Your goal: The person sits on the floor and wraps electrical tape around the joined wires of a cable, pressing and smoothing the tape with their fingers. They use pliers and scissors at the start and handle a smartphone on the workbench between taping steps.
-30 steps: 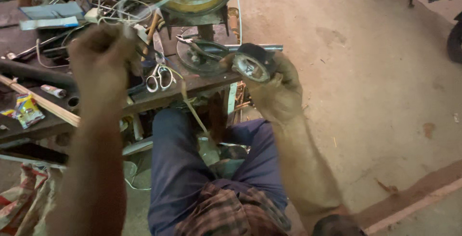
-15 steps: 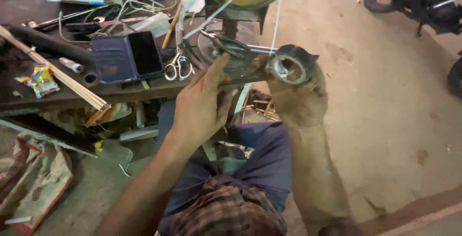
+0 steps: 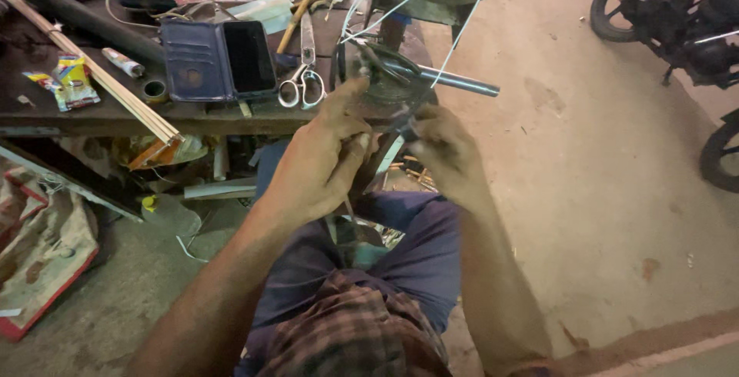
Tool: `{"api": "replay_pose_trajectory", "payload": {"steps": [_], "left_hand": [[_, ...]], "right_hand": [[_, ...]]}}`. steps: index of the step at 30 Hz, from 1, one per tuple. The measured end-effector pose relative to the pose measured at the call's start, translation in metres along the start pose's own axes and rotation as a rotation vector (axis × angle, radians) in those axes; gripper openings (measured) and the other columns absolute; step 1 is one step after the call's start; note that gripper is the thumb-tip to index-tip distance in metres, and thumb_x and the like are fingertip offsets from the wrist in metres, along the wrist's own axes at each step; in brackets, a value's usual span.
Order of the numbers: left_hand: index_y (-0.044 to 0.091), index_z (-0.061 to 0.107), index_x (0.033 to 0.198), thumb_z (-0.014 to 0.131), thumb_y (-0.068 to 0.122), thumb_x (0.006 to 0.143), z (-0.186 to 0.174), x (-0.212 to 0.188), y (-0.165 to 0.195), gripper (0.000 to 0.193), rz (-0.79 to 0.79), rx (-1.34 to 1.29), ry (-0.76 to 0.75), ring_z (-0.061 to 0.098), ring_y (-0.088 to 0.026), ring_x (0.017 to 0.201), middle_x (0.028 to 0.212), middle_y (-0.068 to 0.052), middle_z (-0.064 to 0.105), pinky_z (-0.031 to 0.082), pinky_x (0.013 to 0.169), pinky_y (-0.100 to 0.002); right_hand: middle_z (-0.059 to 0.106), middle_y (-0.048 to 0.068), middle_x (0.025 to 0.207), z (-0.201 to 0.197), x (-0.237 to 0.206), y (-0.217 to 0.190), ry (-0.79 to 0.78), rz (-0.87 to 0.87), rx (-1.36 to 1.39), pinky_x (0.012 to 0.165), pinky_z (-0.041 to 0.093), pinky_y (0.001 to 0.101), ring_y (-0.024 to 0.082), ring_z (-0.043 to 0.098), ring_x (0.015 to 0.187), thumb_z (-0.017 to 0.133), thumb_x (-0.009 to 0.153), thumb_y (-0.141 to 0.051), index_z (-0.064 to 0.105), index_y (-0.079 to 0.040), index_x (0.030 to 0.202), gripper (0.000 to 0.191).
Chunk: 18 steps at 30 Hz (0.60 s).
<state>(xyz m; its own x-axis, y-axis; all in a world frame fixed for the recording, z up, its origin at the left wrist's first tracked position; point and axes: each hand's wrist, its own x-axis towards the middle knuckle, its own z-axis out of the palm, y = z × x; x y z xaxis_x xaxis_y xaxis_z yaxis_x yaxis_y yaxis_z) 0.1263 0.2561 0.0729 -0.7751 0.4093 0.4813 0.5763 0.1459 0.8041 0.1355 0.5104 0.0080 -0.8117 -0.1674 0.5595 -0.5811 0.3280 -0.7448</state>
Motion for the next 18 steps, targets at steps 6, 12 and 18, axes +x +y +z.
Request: {"api": "replay_pose_trajectory", "payload": {"steps": [6,12,18], "left_hand": [[0.003,0.033,0.15,0.054,0.0,0.101,0.0,0.002,0.0,0.054,0.01,0.01,-0.009,0.076,-0.028,0.079,0.082,-0.011,0.07,0.057,0.075,-0.036],[0.006,0.034,0.151,0.051,0.0,0.104,-0.002,0.004,0.004,0.05,0.004,-0.045,0.024,0.071,-0.023,0.069,0.075,-0.01,0.068,0.055,0.068,-0.035],[0.006,0.036,0.148,0.053,-0.001,0.103,-0.001,0.007,0.008,0.049,-0.031,-0.058,0.03,0.073,-0.019,0.066,0.071,-0.009,0.068,0.054,0.063,-0.032]], "right_hand": [[0.058,0.015,0.137,0.016,0.014,-0.008,-0.075,-0.01,0.17,0.096,0.056,0.035,0.024,0.063,0.119,0.068,0.101,0.001,0.063,-0.003,0.109,0.011],[0.058,0.015,0.136,0.016,0.019,-0.022,-0.101,-0.073,0.146,0.099,0.055,0.0355,0.025,0.063,0.122,0.068,0.1,0.001,0.065,-0.001,0.112,0.013],[0.058,0.014,0.133,0.015,0.015,-0.02,-0.101,-0.031,0.098,0.09,0.058,0.0335,0.022,0.065,0.111,0.072,0.098,-0.001,0.067,0.0,0.112,0.015]]}}
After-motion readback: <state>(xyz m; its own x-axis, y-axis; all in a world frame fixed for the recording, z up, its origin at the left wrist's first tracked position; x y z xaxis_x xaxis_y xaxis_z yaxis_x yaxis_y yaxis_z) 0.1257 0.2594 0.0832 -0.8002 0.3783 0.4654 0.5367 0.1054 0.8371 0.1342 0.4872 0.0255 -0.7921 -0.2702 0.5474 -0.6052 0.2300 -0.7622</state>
